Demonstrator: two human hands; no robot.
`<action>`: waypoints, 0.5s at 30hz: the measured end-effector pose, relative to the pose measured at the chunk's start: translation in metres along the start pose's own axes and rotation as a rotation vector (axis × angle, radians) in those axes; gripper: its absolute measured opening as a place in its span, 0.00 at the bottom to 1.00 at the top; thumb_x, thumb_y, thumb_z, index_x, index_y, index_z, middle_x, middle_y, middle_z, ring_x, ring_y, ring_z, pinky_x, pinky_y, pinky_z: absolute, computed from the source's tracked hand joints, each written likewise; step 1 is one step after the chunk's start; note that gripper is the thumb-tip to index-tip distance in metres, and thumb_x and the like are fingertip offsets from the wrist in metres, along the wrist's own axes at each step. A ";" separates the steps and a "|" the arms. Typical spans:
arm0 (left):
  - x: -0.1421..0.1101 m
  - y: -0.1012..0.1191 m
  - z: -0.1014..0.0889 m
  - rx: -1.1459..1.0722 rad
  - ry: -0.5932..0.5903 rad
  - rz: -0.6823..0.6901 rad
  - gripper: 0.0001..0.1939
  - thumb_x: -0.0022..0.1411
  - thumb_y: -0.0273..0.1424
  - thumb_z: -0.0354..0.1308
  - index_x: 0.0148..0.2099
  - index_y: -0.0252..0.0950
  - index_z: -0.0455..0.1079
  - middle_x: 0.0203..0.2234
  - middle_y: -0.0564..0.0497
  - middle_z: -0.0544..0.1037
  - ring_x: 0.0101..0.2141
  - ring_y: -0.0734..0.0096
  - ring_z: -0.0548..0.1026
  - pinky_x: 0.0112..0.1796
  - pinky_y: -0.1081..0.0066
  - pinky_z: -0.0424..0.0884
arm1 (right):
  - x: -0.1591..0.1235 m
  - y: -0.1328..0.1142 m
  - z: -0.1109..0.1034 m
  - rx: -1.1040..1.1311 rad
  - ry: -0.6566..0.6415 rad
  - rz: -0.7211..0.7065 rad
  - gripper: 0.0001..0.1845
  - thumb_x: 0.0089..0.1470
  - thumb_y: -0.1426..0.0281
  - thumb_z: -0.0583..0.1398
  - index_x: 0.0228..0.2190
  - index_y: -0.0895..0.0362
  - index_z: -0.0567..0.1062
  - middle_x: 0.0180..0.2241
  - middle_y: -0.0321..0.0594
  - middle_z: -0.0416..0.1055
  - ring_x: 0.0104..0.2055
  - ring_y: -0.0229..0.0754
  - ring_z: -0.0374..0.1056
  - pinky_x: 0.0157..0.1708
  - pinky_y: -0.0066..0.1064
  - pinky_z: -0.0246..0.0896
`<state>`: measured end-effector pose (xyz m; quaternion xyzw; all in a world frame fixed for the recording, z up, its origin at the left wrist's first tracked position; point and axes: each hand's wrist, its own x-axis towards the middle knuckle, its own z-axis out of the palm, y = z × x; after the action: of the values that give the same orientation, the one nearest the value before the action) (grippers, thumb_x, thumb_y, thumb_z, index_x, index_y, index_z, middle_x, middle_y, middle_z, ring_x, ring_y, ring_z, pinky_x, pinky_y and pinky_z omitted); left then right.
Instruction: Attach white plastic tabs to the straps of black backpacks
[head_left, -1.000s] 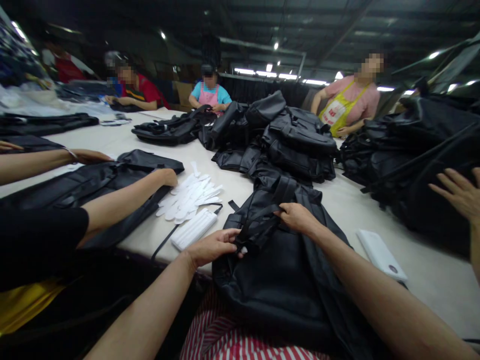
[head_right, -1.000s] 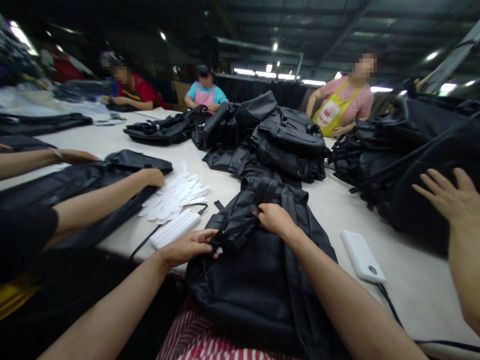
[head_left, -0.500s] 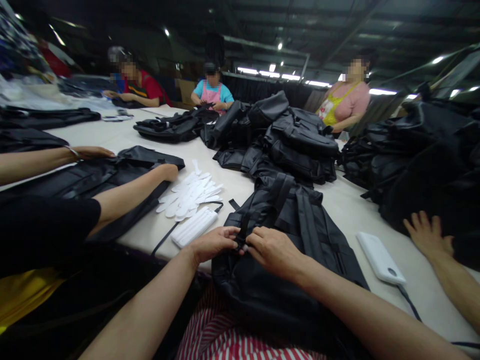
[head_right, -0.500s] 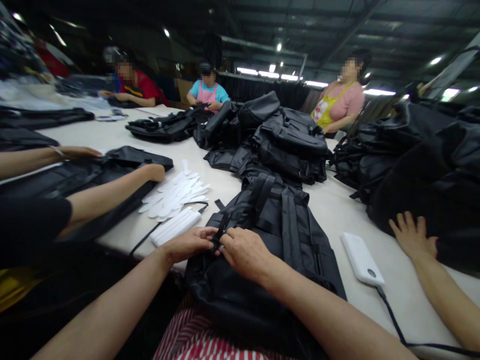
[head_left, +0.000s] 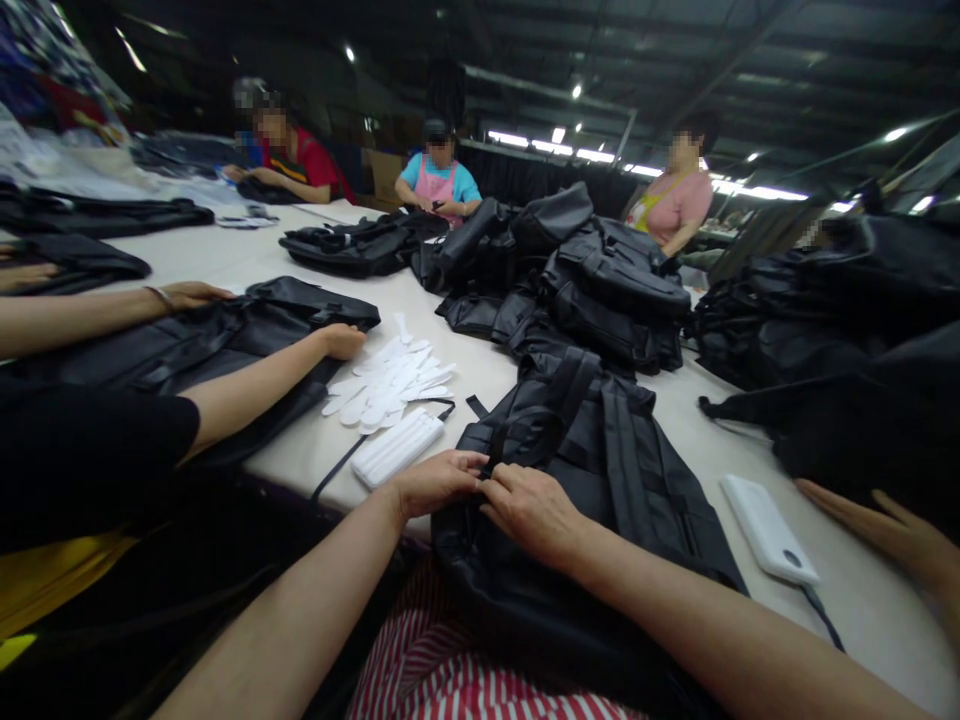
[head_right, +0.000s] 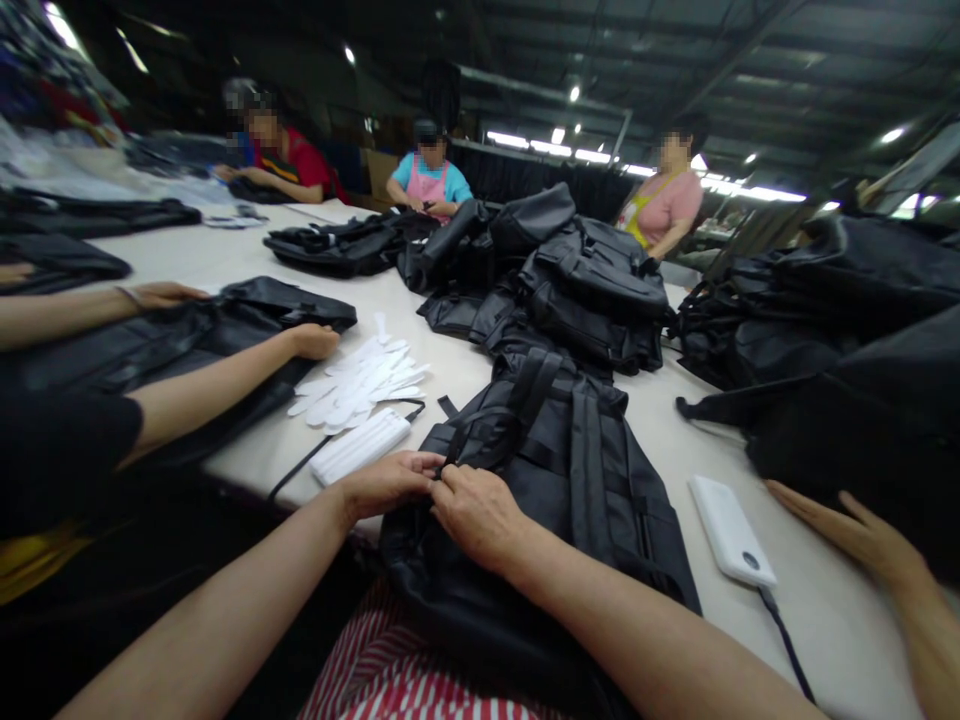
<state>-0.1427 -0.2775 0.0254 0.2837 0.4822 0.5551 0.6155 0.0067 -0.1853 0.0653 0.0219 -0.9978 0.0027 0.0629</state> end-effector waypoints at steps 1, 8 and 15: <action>0.000 -0.001 -0.001 -0.013 -0.019 0.008 0.21 0.43 0.19 0.58 0.43 0.31 0.70 0.30 0.50 0.76 0.32 0.73 0.73 0.35 0.75 0.65 | 0.000 0.002 0.001 0.026 0.006 0.006 0.10 0.57 0.67 0.52 0.37 0.57 0.70 0.34 0.42 0.68 0.37 0.41 0.64 0.36 0.30 0.58; -0.006 -0.002 -0.003 0.016 -0.125 0.062 0.24 0.47 0.19 0.55 0.50 0.31 0.65 0.33 0.45 0.78 0.36 0.68 0.75 0.45 0.67 0.64 | -0.006 0.028 -0.001 0.207 -0.097 0.349 0.07 0.54 0.68 0.53 0.31 0.55 0.71 0.32 0.38 0.71 0.34 0.38 0.67 0.33 0.27 0.56; -0.009 -0.004 0.002 0.106 -0.104 0.092 0.28 0.51 0.20 0.53 0.56 0.34 0.58 0.35 0.47 0.77 0.37 0.68 0.74 0.45 0.65 0.64 | -0.013 0.036 0.010 0.191 -0.146 0.476 0.10 0.50 0.68 0.56 0.36 0.56 0.71 0.38 0.43 0.71 0.40 0.45 0.68 0.36 0.31 0.57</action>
<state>-0.1389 -0.2871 0.0253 0.3659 0.4649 0.5410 0.5978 0.0166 -0.1493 0.0534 -0.2072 -0.9720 0.1101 -0.0142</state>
